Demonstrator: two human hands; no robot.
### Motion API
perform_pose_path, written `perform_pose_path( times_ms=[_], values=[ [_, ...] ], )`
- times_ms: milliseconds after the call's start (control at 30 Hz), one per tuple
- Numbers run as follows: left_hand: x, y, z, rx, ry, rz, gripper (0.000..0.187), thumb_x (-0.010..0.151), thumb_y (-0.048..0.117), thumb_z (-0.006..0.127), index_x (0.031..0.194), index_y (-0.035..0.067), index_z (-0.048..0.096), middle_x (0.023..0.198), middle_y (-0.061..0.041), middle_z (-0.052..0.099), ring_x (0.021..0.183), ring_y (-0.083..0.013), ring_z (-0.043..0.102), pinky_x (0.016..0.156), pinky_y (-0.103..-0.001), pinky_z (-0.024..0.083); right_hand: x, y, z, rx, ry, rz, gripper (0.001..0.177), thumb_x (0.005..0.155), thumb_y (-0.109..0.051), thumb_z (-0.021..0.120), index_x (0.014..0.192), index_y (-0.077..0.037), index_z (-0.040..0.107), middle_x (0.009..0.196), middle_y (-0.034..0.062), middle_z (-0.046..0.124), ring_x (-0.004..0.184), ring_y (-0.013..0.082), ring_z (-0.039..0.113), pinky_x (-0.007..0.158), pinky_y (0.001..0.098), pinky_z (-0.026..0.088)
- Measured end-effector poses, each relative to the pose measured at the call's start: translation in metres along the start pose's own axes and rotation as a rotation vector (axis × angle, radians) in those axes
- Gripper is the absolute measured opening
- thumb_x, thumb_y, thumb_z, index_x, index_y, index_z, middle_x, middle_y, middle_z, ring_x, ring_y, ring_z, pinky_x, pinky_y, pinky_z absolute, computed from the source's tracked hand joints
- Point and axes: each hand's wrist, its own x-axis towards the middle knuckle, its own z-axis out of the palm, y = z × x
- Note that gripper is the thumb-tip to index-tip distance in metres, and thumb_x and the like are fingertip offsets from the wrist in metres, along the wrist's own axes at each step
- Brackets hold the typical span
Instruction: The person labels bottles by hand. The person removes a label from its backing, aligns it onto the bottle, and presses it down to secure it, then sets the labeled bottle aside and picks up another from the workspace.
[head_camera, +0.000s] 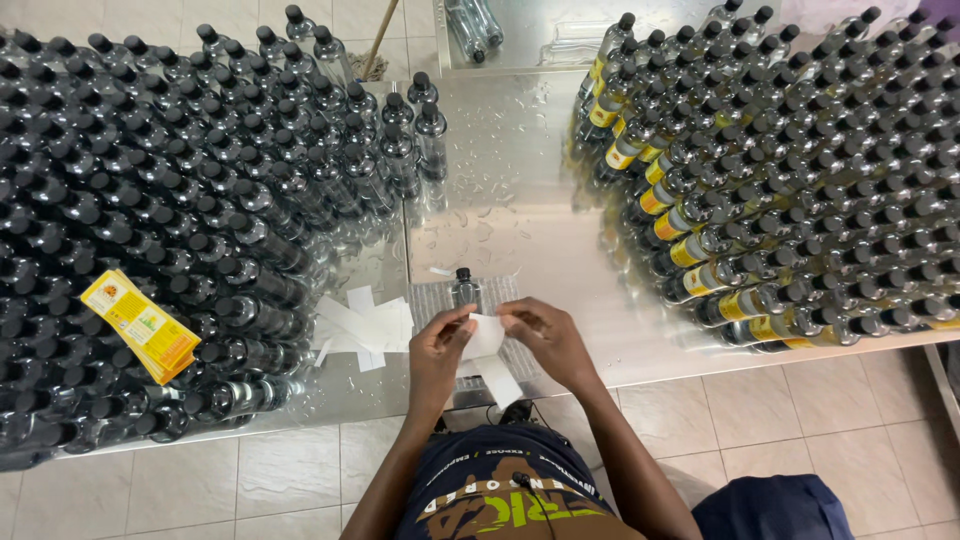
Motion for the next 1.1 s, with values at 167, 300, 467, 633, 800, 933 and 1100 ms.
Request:
perform_pose_path(
  times_ms=[167, 300, 467, 633, 800, 933, 1100],
  values=[
    [0.002, -0.015, -0.005, -0.032, 0.023, 0.074, 0.037, 0.101, 0.024, 0.079, 0.133, 0.004, 0.079, 0.111, -0.016, 0.079, 0.108, -0.0226, 0.073, 0.097, -0.042, 0.060, 0.006, 0.027, 0.012, 0.244, 0.069, 0.086, 0.017, 0.101, -0.008, 0.077, 0.112, 0.003, 0.083, 0.087, 0.0180, 0.077, 0.078, 0.0249, 0.077, 0.079, 0.0432, 0.068],
    [-0.008, -0.032, -0.031, 0.254, 0.106, 0.057, 0.040, 0.109, 0.037, 0.067, 0.130, 0.004, 0.078, 0.116, -0.019, 0.080, 0.114, -0.0332, 0.078, 0.102, -0.048, 0.060, 0.006, 0.031, 0.014, 0.429, 0.271, 0.139, 0.020, 0.106, -0.010, 0.067, 0.114, 0.006, 0.078, 0.092, 0.0176, 0.073, 0.083, 0.0253, 0.074, 0.079, 0.0419, 0.068],
    [-0.028, -0.045, -0.031, 0.020, -0.078, -0.231, 0.049, 0.102, 0.041, 0.069, 0.133, 0.003, 0.077, 0.123, -0.022, 0.082, 0.110, -0.0341, 0.082, 0.101, -0.050, 0.064, 0.001, 0.028, 0.018, 0.431, 0.349, 0.167, 0.023, 0.108, -0.012, 0.064, 0.117, 0.005, 0.075, 0.106, 0.0169, 0.074, 0.096, 0.0268, 0.072, 0.083, 0.0421, 0.069],
    [-0.033, 0.015, 0.002, -0.068, -0.261, -0.105, 0.064, 0.103, 0.055, 0.055, 0.156, 0.020, 0.060, 0.172, -0.010, 0.054, 0.157, -0.0428, 0.051, 0.125, -0.061, 0.041, -0.006, 0.033, 0.026, 0.275, 0.274, 0.142, 0.025, 0.108, -0.014, 0.060, 0.122, 0.001, 0.075, 0.112, 0.0154, 0.078, 0.101, 0.0268, 0.075, 0.086, 0.0399, 0.074],
    [-0.031, 0.038, 0.023, 0.040, -0.323, 0.087, 0.075, 0.109, 0.039, 0.061, 0.170, 0.001, 0.036, 0.176, -0.028, 0.034, 0.159, -0.0577, 0.023, 0.128, -0.069, 0.029, -0.006, 0.051, 0.030, 0.227, 0.230, -0.027, 0.021, 0.107, -0.002, 0.066, 0.123, 0.004, 0.078, 0.095, 0.0173, 0.077, 0.087, 0.0221, 0.077, 0.088, 0.0446, 0.068],
    [-0.021, 0.010, 0.032, -0.075, -0.249, 0.063, 0.072, 0.108, 0.029, 0.065, 0.167, -0.005, 0.040, 0.162, -0.031, 0.054, 0.152, -0.0486, 0.048, 0.124, -0.059, 0.042, -0.010, 0.044, 0.035, 0.182, 0.197, -0.138, 0.023, 0.110, -0.012, 0.065, 0.119, 0.004, 0.080, 0.096, 0.0173, 0.076, 0.092, 0.0212, 0.077, 0.080, 0.0424, 0.067],
    [-0.013, 0.017, 0.027, -0.009, 0.002, -0.029, 0.038, 0.112, 0.030, 0.058, 0.124, 0.005, 0.084, 0.105, -0.020, 0.085, 0.105, -0.0269, 0.076, 0.098, -0.047, 0.057, -0.012, 0.038, 0.042, 0.130, 0.138, -0.190, 0.022, 0.110, -0.013, 0.066, 0.119, 0.001, 0.081, 0.100, 0.0148, 0.075, 0.089, 0.0203, 0.078, 0.079, 0.0377, 0.066]
  ],
)
